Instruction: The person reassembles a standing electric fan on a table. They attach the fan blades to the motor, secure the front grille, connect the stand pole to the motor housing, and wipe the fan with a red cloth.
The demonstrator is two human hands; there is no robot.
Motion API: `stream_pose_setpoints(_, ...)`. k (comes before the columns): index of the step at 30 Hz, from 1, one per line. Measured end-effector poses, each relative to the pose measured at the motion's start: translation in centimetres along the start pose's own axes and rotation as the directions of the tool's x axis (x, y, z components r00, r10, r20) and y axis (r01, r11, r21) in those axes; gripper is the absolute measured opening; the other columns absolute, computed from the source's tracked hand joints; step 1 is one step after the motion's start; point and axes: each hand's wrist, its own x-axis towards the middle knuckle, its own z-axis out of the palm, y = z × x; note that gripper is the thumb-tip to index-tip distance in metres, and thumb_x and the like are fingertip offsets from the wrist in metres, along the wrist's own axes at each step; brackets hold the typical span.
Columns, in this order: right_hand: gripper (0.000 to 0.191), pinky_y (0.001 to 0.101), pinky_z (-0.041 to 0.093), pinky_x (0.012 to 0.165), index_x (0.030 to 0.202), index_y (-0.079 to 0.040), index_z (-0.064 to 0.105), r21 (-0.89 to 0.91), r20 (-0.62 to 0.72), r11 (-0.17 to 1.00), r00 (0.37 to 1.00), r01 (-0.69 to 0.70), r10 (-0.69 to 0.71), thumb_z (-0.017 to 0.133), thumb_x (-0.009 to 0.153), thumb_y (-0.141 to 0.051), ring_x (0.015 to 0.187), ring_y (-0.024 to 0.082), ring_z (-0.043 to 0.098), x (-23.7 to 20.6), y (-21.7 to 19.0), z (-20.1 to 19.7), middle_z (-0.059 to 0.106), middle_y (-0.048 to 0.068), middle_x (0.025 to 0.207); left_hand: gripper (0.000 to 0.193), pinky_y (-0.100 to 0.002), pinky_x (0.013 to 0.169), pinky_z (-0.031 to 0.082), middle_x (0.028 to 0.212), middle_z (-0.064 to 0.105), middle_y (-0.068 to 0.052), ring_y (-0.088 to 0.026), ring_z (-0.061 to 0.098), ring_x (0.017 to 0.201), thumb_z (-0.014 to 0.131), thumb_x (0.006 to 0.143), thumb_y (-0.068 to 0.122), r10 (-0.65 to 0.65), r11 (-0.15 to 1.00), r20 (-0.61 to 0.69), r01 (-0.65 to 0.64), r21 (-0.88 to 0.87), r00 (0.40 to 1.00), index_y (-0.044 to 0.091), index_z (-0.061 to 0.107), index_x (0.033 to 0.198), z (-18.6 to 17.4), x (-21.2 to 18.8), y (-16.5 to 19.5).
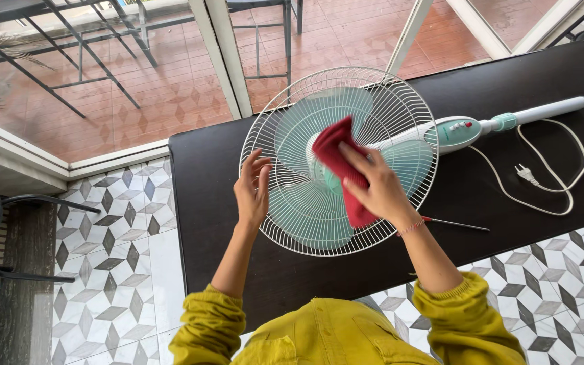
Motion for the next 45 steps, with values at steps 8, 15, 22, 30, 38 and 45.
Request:
stream_pose_setpoints(8, 0.074, 0.0387, 0.063, 0.076, 0.157, -0.028, 0.04, -0.203, -0.149, 0.97, 0.983, -0.138, 0.108, 0.073, 0.091, -0.02, 0.095, 0.035, 0.071, 6.6, 0.7, 4.6, 0.048, 0.022, 0.136, 0.051, -0.04, 0.087, 0.064, 0.127, 0.069, -0.019, -0.025, 0.073, 0.111, 0.032, 0.109, 0.034, -0.193, 0.867, 0.311, 0.31, -0.39, 0.931, 0.01, 0.039, 0.153, 4.1, 3.0, 0.3)
stream_pose_setpoints(15, 0.074, 0.0382, 0.063, 0.072, 0.154, -0.03, 0.042, -0.264, 0.011, 0.965, 1.0, -0.002, 0.005, 0.072, 0.087, -0.02, 0.081, 0.032, 0.073, 3.8, -1.3, 5.7, 0.048, 0.021, 0.138, 0.047, -0.04, 0.094, 0.063, 0.127, 0.069, -0.022, -0.03, 0.072, 0.112, 0.031, 0.112, 0.029, -0.197, 0.796, 0.32, 0.342, -0.499, 0.926, 0.009, 0.047, 0.151, 3.2, 3.0, 0.2)
stream_pose_setpoints(22, 0.078, 0.0408, 0.063, 0.067, 0.158, -0.016, 0.034, -0.263, -0.276, 0.939, 0.95, -0.221, 0.146, 0.071, 0.09, -0.021, 0.083, 0.041, 0.07, 9.1, 0.4, 2.5, 0.043, 0.032, 0.135, 0.045, -0.038, 0.092, 0.062, 0.129, 0.069, -0.02, -0.027, 0.071, 0.115, 0.03, 0.111, 0.029, -0.216, 0.805, 0.312, 0.35, -0.479, 0.925, 0.01, 0.045, 0.15, 2.9, 2.0, 0.8)
stream_pose_setpoints(30, 0.077, 0.0401, 0.062, 0.066, 0.156, -0.024, 0.039, -0.283, 0.032, 0.958, 0.999, 0.039, -0.031, 0.071, 0.086, -0.018, 0.073, 0.032, 0.073, 3.8, -4.1, 8.0, 0.046, 0.028, 0.136, 0.044, -0.039, 0.089, 0.065, 0.126, 0.068, -0.022, -0.028, 0.072, 0.11, 0.034, 0.111, 0.026, -0.199, 0.754, 0.283, 0.331, -0.567, 0.938, 0.007, 0.044, 0.149, 3.4, 1.9, 0.1)
stream_pose_setpoints(38, 0.079, 0.0406, 0.063, 0.068, 0.158, -0.019, 0.029, -0.26, -0.135, 0.9, 0.937, -0.349, 0.324, 0.069, 0.09, -0.024, 0.073, 0.037, 0.073, 9.9, -0.8, 2.4, 0.042, 0.033, 0.136, 0.044, -0.038, 0.088, 0.065, 0.126, 0.07, -0.022, -0.028, 0.073, 0.111, 0.034, 0.111, 0.026, -0.173, 0.841, 0.277, 0.288, -0.458, 0.945, 0.008, 0.045, 0.15, 2.8, 1.1, 0.6)
stream_pose_setpoints(45, 0.077, 0.0409, 0.062, 0.063, 0.156, -0.024, 0.035, -0.318, 0.16, 0.948, 0.983, -0.031, 0.086, 0.07, 0.088, -0.022, 0.067, 0.032, 0.072, 3.1, -5.1, 7.7, 0.044, 0.032, 0.135, 0.043, -0.042, 0.091, 0.062, 0.124, 0.068, -0.024, -0.031, 0.071, 0.111, 0.037, 0.113, 0.024, -0.198, 0.767, 0.268, 0.32, -0.557, 0.943, 0.005, 0.047, 0.149, 2.8, 0.7, -0.7)
